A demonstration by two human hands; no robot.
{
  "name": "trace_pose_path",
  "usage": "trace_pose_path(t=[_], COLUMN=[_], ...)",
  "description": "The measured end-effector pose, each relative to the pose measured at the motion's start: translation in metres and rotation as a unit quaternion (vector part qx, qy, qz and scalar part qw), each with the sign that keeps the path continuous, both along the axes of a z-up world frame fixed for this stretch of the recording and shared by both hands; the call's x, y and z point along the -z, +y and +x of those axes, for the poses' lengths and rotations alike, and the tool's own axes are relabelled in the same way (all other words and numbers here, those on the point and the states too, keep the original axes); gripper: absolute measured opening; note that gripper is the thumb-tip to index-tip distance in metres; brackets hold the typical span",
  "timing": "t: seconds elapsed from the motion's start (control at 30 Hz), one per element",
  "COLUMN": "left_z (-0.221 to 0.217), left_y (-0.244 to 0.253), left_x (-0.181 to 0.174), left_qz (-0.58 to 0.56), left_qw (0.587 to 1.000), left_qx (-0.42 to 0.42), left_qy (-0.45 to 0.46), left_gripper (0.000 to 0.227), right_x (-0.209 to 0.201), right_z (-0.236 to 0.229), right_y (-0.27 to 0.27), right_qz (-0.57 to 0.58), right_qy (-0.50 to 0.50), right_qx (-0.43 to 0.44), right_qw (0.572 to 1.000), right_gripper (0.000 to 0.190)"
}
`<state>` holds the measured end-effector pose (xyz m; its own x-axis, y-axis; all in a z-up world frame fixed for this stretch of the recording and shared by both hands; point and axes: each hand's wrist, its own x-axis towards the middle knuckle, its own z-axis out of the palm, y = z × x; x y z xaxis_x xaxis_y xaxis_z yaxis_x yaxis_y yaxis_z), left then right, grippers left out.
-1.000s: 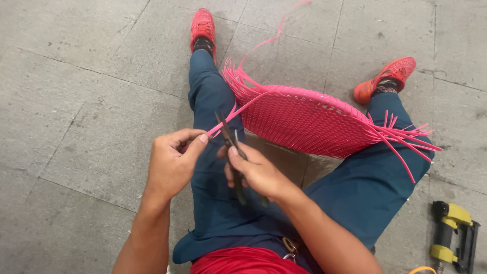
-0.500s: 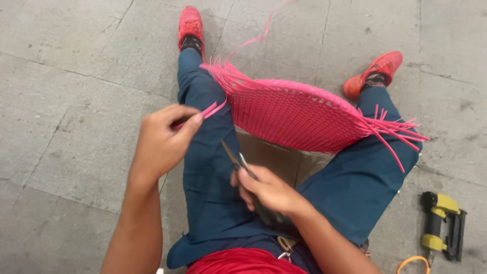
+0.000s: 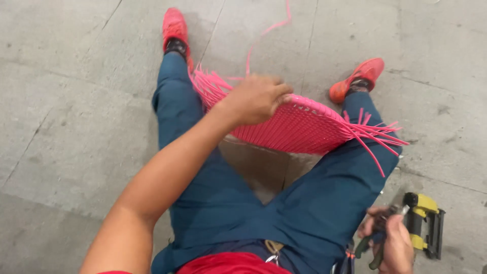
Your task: Weaving pink plastic strips onto a circular frame to create a chair seat.
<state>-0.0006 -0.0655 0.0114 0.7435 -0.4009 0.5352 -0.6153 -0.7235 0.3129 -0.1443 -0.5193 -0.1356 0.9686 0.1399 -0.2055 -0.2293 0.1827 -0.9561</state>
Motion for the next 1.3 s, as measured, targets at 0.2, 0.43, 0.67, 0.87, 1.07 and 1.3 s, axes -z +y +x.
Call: trace_pose_path(t=[0.2, 0.43, 0.67, 0.87, 1.07, 1.3], left_z=[0.004, 0.015, 0.008, 0.0, -0.009, -0.03], left_y=[-0.002, 0.03, 0.058, 0.09, 0.102, 0.073], left_x=[0.008, 0.001, 0.004, 0.007, 0.006, -0.032], left_qz=[-0.035, -0.059, -0.14, -0.134, -0.094, 0.081], left_qw=[0.996, 0.976, 0.959, 0.955, 0.956, 0.9], left_qx=[-0.063, -0.031, 0.015, -0.128, -0.086, -0.058], left_qy=[0.059, 0.207, 0.246, 0.23, 0.265, 0.424], left_gripper=[0.025, 0.027, 0.03, 0.035, 0.041, 0.04], right_x=[0.165, 0.283, 0.268, 0.162, -0.052, -0.18], right_z=[0.004, -0.031, -0.03, 0.011, 0.047, 0.069], right_y=[-0.076, -0.072, -0.07, -0.076, 0.037, 0.175], right_qz=[-0.233, -0.577, -0.625, -0.518, -0.258, -0.397], right_qy=[0.204, 0.187, 0.214, 0.047, -0.219, -0.474], right_qx=[0.165, 0.013, -0.012, 0.189, 0.276, 0.06], right_qw=[0.937, 0.795, 0.751, 0.833, 0.9, 0.784], right_gripper=[0.065, 0.053, 0.049, 0.031, 0.009, 0.027])
